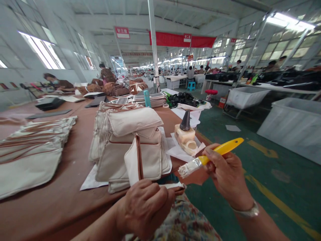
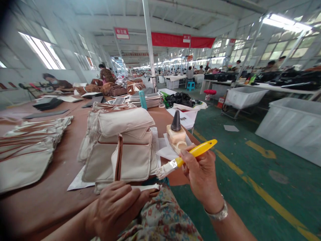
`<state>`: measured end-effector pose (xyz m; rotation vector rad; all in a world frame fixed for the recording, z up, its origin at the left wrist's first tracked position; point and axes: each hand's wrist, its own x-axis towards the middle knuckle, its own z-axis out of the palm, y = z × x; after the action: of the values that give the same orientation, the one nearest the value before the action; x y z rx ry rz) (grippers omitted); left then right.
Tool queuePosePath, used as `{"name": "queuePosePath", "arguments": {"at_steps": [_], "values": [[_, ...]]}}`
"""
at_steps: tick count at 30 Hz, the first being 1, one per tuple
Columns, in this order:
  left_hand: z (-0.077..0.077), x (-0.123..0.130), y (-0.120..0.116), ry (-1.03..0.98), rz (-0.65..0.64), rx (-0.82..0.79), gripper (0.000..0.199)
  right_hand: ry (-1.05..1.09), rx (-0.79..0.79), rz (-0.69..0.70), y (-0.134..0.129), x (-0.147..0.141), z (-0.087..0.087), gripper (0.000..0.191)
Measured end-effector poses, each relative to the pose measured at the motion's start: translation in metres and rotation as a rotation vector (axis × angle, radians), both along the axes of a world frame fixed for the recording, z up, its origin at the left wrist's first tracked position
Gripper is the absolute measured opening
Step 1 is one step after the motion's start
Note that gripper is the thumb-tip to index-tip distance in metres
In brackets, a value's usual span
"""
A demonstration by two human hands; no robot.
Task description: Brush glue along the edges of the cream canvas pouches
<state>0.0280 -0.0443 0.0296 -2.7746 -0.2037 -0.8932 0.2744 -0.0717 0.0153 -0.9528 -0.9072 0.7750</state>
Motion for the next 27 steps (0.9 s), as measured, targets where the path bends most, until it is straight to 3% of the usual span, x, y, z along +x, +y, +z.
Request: {"name": "queuePosePath", "arguments": {"at_steps": [5,8,13,18,19,22,24,27], "values": [[-0.001,-0.005,0.0,-0.002,0.012,0.042,0.019,-0.179,0.026,0.154,-0.018,-0.012,-0.003,0.021],[-0.001,-0.007,0.0,-0.001,0.027,0.048,0.023,-0.271,0.023,0.145,-0.024,-0.003,-0.001,0.022],[-0.006,-0.012,0.0,0.017,0.002,0.057,0.024,-0.154,0.028,-0.044,-0.019,-0.001,0.0,0.02],[-0.007,-0.016,-0.001,-0.011,0.036,0.065,0.019,-0.14,-0.056,0.25,-0.017,-0.013,-0.003,0.021],[-0.007,-0.017,-0.001,-0.013,0.042,0.058,0.018,-0.126,-0.063,0.257,-0.016,-0.013,-0.003,0.021],[-0.008,-0.018,-0.001,-0.022,0.051,0.067,0.017,-0.136,-0.055,0.075,-0.011,-0.013,0.0,0.024],[-0.007,-0.018,-0.001,-0.023,0.074,0.08,0.016,-0.15,-0.066,0.024,-0.007,-0.018,0.0,0.028],[-0.004,-0.023,-0.008,0.003,0.144,0.082,0.015,-0.134,-0.149,0.194,-0.012,-0.031,-0.004,0.035]]}}
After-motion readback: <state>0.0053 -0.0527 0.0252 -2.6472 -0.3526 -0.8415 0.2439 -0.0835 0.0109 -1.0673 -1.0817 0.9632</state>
